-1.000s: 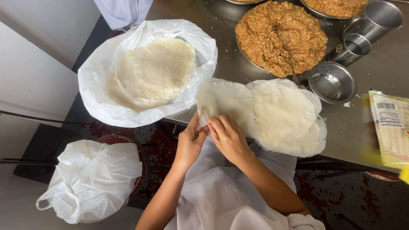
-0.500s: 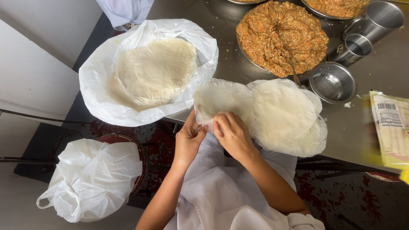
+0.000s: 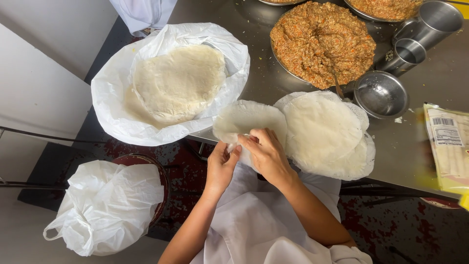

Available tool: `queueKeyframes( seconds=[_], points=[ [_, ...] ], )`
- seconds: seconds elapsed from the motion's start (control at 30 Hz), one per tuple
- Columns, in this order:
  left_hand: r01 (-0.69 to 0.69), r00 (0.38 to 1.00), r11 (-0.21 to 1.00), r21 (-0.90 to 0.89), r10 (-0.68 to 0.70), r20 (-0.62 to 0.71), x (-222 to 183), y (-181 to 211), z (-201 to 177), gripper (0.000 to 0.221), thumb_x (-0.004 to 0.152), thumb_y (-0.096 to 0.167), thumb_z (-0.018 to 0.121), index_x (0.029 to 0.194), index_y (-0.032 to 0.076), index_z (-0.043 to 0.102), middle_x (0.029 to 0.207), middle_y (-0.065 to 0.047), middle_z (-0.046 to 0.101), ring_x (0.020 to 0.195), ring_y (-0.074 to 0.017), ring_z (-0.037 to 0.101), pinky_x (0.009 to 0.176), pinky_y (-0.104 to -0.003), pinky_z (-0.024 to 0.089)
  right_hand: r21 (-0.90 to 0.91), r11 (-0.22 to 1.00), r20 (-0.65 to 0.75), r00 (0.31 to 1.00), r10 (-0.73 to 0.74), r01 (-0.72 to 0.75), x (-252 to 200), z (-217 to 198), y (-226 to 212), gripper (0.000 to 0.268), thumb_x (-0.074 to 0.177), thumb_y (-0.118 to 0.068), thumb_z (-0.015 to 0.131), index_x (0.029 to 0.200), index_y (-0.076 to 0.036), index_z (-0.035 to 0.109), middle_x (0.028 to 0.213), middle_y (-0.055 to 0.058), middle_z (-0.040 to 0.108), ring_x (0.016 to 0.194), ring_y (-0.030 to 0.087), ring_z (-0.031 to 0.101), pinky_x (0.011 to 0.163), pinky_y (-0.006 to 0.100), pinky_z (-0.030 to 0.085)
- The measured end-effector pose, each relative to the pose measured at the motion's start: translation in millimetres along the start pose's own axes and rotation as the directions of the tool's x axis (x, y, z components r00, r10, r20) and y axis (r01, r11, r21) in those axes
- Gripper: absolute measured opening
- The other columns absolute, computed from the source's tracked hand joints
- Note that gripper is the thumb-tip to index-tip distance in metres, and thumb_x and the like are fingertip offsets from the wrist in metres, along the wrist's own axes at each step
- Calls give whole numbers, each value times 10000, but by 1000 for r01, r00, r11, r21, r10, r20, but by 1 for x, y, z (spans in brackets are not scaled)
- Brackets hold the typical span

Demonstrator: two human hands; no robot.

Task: Peeling delicate spring roll wrappers and filling them with a meat mixture before rolling them into shape.

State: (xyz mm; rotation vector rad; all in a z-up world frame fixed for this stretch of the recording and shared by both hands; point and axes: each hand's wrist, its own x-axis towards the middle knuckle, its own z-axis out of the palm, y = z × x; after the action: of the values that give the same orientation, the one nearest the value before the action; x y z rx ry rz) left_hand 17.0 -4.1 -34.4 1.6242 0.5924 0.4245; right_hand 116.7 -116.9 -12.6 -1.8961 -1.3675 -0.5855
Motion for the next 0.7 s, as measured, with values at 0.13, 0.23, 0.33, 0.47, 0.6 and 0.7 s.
queueKeyframes(
  seconds=[0.13,0.23,0.33,0.47,0.6,0.7],
  points=[
    [-35,999,999,-1,35,27,-5,6,-1,202,933,154,637,1094,37,665,724,-83,651,677,-144,617,650,-309,570,-13,999,-46,998,40,-41,0,1,-1,260,947,3,503,1110,-96,680,854,83,506,722,244,548,683,320,486],
    [-109,994,994,18,109,15,-12,21,-3,288,929,108,613,1200,14,604,762,-122,639,696,-210,635,685,-375,574,82,991,-26,994,110,-107,6,-1,-6,219,932,-60,586,1140,-96,642,891,83,544,747,246,591,700,332,513],
    [-160,987,959,234,154,43,-14,20,-4,289,993,219,512,1230,77,596,711,-108,646,682,-261,676,650,-415,570,143,962,82,971,225,-235,13,-2,-7,410,879,-182,723,1215,-49,529,904,168,612,775,368,648,691,450,527],
    [-199,980,932,303,179,92,-16,29,-12,374,952,71,442,1296,112,586,789,-170,671,654,-276,692,676,-415,578,92,981,108,981,161,-171,15,5,17,271,923,-49,603,1183,-118,630,790,69,630,710,263,659,689,354,526],
    [-199,980,891,409,175,95,-13,43,-22,405,901,25,472,1280,75,606,1104,-220,681,969,-396,688,853,-478,554,113,965,58,971,230,-236,14,8,20,173,936,-27,578,1058,-111,668,725,71,646,642,240,652,655,337,537],
    [-225,966,811,540,258,15,1,8,-19,389,953,272,593,1285,74,549,1071,-149,640,845,-386,693,736,-498,582,301,904,176,950,260,-303,14,-2,-2,79,917,-31,593,926,-66,663,690,115,660,633,297,662,619,358,538]
  ],
)
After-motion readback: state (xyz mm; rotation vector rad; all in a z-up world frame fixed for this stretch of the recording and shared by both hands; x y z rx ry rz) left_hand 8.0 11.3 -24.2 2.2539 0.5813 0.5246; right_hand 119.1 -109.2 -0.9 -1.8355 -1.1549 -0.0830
